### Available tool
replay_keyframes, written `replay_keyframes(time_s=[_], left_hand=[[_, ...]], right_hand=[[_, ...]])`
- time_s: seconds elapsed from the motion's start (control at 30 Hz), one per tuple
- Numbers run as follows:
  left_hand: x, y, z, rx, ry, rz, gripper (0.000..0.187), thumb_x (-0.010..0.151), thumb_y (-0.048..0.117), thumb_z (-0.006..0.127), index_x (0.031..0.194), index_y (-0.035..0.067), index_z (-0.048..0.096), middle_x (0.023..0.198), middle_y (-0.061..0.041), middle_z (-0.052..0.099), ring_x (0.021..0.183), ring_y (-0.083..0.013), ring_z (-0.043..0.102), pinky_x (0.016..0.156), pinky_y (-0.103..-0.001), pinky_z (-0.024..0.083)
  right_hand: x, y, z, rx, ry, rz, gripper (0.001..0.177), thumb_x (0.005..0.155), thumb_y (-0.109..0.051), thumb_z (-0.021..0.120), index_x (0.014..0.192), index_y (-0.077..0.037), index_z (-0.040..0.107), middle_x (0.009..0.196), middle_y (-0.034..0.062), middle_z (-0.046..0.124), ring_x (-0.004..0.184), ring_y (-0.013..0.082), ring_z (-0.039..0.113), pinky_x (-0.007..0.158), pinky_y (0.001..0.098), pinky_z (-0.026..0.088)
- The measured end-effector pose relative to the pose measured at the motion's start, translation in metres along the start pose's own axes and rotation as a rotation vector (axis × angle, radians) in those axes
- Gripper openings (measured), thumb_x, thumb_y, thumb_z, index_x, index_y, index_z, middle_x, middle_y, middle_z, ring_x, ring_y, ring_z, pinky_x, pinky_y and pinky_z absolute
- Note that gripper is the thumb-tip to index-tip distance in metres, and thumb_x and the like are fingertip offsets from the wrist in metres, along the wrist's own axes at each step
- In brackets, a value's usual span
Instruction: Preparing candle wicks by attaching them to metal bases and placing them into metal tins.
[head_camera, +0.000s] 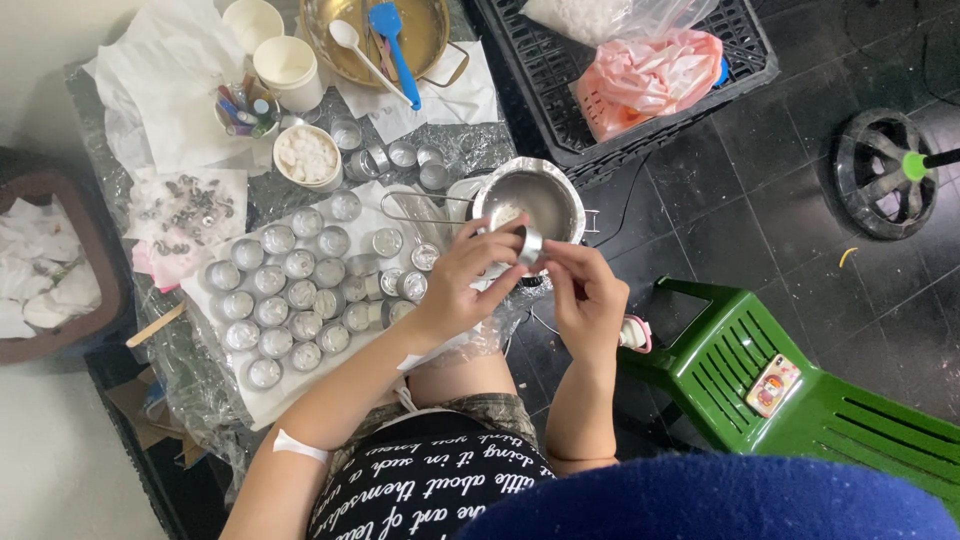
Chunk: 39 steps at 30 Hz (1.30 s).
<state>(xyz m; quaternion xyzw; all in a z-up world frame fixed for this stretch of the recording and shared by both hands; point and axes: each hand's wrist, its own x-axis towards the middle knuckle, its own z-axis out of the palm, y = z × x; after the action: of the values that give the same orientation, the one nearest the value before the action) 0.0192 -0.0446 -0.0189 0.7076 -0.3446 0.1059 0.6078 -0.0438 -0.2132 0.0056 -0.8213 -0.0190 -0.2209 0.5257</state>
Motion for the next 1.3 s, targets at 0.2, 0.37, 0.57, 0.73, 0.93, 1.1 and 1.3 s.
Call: replay_keyframes(time_s=[0.2,0.37,0.57,0.73,0.93,1.1,1.3], left_hand=[[0.004,0.002,-0.007,0.017,0.027,0.028,0.014,0.095,0.003,0.074,0.099,0.009,0.063,0.115,-0.004,0.073,0.133,-0.0253,0.065,0.117,-0.048,0.040],[0.001,-0.001,-0.007,0.042,0.029,0.053,0.015,0.094,0.004,0.076,0.100,0.009,0.063,0.116,-0.005,0.073,0.131,-0.0264,0.065,0.116,-0.048,0.042],[0.001,-0.004,-0.007,0.069,0.040,0.065,0.018,0.093,0.004,0.078,0.100,0.009,0.062,0.116,-0.005,0.072,0.127,-0.0257,0.068,0.115,-0.047,0.043],[-0.003,-0.007,-0.005,0.117,0.035,0.099,0.019,0.092,0.004,0.078,0.099,0.010,0.062,0.115,-0.004,0.072,0.127,-0.0254,0.067,0.115,-0.048,0.042],[-0.003,-0.004,-0.008,0.168,-0.001,0.151,0.018,0.093,0.005,0.078,0.102,0.011,0.063,0.117,-0.004,0.072,0.131,-0.0252,0.064,0.113,-0.046,0.040],[-0.004,0.005,-0.012,0.171,0.079,0.022,0.020,0.088,0.005,0.077,0.101,0.010,0.063,0.117,-0.008,0.072,0.122,-0.0241,0.068,0.110,-0.046,0.040],[-0.070,0.006,-0.035,-0.086,0.081,-0.378,0.023,0.089,0.013,0.079,0.108,0.007,0.067,0.101,-0.007,0.075,0.094,-0.0158,0.072,0.083,-0.029,0.055]], right_hand=[[0.000,-0.013,0.002,-0.018,-0.071,0.035,0.036,0.095,0.012,0.065,0.129,0.002,0.062,0.093,0.0097,0.079,0.087,0.0086,0.073,0.077,0.0210,0.055],[-0.002,-0.010,0.007,0.012,-0.043,0.034,0.034,0.096,0.012,0.065,0.129,0.002,0.062,0.094,0.0099,0.079,0.089,0.0101,0.074,0.080,0.0219,0.057],[-0.006,-0.007,0.016,0.085,0.006,0.071,0.032,0.099,0.012,0.060,0.130,0.004,0.062,0.096,0.0108,0.077,0.092,0.0127,0.073,0.084,0.0238,0.057],[-0.009,-0.008,0.022,0.133,0.060,0.123,0.029,0.100,0.011,0.059,0.128,0.004,0.064,0.098,0.0102,0.076,0.093,0.0127,0.073,0.086,0.0243,0.057],[-0.009,0.008,0.023,0.067,0.146,0.055,0.022,0.104,0.010,0.060,0.122,0.002,0.069,0.101,0.0100,0.075,0.094,0.0123,0.072,0.086,0.0245,0.057],[0.015,-0.001,0.019,-0.157,0.214,0.305,0.024,0.103,-0.003,0.061,0.125,-0.009,0.065,0.087,0.0002,0.079,0.063,0.0076,0.060,0.058,0.0241,0.045],[0.015,0.003,0.013,-0.546,0.063,0.208,0.035,0.102,-0.013,0.059,0.134,-0.019,0.070,0.074,0.0046,0.069,0.064,0.0164,0.068,0.063,0.0326,0.051]])
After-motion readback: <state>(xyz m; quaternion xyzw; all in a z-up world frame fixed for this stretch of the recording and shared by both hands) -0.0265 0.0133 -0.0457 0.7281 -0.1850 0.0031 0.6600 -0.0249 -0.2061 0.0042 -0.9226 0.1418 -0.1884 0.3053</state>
